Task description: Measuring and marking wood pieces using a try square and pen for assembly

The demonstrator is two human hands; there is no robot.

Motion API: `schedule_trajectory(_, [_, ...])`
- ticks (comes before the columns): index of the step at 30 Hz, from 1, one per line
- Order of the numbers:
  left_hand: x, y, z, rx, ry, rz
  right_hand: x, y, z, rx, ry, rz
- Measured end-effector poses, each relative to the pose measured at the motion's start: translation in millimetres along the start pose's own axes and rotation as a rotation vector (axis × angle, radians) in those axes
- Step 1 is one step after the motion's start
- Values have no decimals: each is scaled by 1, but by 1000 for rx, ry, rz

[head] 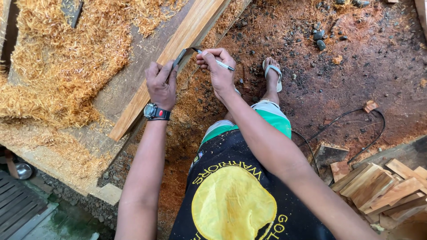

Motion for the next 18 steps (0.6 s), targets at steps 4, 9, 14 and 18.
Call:
schedule_trajectory(4, [-3, -1, 6, -4, 10, 9, 10, 17, -2, -32, 1, 12])
schedule_trajectory(9, [-12, -25, 42, -13, -48, 14, 16, 46, 4, -74, 11, 5])
schedule_trajectory(14, [-43, -39, 86, -24, -86, -6, 27, 64, 5, -122, 32, 35])
schedule_trajectory(18, [-31, -46, 80, -17, -53, -27, 34, 71, 6, -131, 45, 39])
Point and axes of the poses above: each hand's wrist, its own z-axis towards the middle knuckle, its own y-axis out of the back of the hand, x = y × z, the point moved 10 cm from there along z, towards the middle knuckle, and after that the axes turned 10 degrees about -y, right-handed, at the moved point
